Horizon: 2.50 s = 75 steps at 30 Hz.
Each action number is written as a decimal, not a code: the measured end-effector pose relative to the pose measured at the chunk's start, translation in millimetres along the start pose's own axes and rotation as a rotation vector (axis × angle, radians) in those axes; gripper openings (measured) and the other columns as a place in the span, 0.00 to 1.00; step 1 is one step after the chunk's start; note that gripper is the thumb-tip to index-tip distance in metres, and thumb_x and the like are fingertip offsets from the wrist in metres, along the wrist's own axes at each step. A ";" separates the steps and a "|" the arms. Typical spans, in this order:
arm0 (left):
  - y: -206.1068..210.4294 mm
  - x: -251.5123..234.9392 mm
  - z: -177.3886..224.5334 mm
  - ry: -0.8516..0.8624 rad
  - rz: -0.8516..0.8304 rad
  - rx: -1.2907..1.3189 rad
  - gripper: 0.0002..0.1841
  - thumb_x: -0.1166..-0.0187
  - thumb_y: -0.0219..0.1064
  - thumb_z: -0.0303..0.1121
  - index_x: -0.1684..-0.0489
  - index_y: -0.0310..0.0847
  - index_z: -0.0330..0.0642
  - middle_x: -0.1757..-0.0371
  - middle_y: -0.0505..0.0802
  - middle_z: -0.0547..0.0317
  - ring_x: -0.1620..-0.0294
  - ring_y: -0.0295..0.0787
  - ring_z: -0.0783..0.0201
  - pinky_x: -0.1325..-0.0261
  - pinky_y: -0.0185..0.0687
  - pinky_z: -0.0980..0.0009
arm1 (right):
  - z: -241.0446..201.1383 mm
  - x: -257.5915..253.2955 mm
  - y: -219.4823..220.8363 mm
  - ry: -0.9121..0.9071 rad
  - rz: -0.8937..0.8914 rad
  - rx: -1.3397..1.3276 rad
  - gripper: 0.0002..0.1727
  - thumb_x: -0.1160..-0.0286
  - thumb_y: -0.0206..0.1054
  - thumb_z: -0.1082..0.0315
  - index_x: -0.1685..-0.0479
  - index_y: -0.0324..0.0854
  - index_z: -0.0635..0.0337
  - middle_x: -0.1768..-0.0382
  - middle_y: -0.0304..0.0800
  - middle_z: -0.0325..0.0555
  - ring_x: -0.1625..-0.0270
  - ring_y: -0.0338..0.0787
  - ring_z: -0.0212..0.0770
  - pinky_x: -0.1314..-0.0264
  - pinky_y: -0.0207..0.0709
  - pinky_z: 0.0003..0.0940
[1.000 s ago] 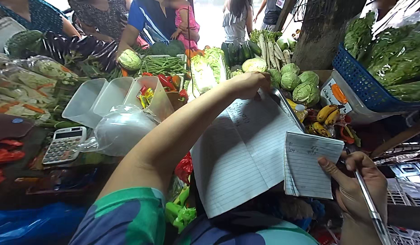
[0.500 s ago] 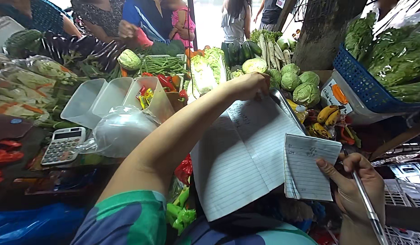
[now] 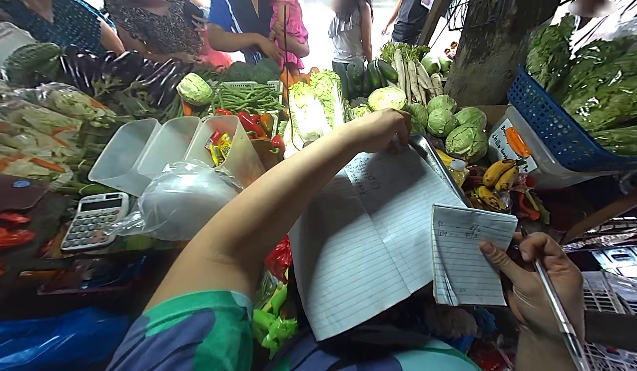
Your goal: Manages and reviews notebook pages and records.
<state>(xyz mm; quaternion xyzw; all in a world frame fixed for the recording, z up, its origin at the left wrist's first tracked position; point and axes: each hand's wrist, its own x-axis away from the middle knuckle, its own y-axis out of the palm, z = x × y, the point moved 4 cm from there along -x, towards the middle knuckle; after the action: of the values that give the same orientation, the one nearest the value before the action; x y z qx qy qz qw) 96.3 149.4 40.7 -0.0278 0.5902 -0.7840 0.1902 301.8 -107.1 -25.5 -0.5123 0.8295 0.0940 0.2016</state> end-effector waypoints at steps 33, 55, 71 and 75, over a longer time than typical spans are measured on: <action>-22.9 6.7 -0.2 -0.024 0.187 0.104 0.06 0.21 0.70 0.30 0.57 0.91 0.38 0.41 0.89 0.45 0.39 0.86 0.54 0.40 0.83 0.62 | 2.3 0.3 1.8 0.028 -0.017 -0.010 0.21 0.48 0.86 0.71 0.71 0.75 0.43 0.60 0.91 0.27 0.59 0.91 0.23 0.57 0.89 0.18; -43.4 49.0 22.4 -0.140 0.534 0.587 0.10 0.20 0.66 0.20 0.44 0.83 0.31 0.42 0.89 0.51 0.55 0.91 0.74 0.49 0.89 0.79 | -7.2 -5.8 4.4 -0.056 -0.063 0.100 0.20 0.47 0.87 0.65 0.69 0.75 0.39 0.59 0.91 0.21 0.56 0.89 0.19 0.54 0.85 0.14; 57.0 148.6 120.5 -0.742 0.098 -0.126 0.37 0.09 0.37 0.61 0.11 0.66 0.44 0.09 0.68 0.49 0.06 0.53 0.43 0.13 0.44 0.31 | -47.4 -40.0 55.3 -0.209 -0.289 0.008 0.15 0.38 0.83 0.66 0.65 0.80 0.37 0.55 0.90 0.20 0.55 0.90 0.22 0.53 0.87 0.17; 66.7 156.9 119.1 -0.742 0.176 -0.127 0.36 0.10 0.33 0.59 0.08 0.62 0.51 0.07 0.65 0.57 0.05 0.50 0.50 0.11 0.40 0.35 | -23.5 -40.1 82.7 -0.118 -0.315 0.173 0.13 0.39 0.81 0.68 0.68 0.77 0.50 0.58 0.89 0.31 0.65 0.85 0.20 0.68 0.80 0.13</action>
<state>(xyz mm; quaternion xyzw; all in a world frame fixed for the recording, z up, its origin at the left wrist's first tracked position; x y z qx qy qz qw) 0.6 -26.9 -14.2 -0.2704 0.5288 -0.6632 0.4555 238.6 -45.2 8.8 -0.6101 0.7309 0.0192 0.3052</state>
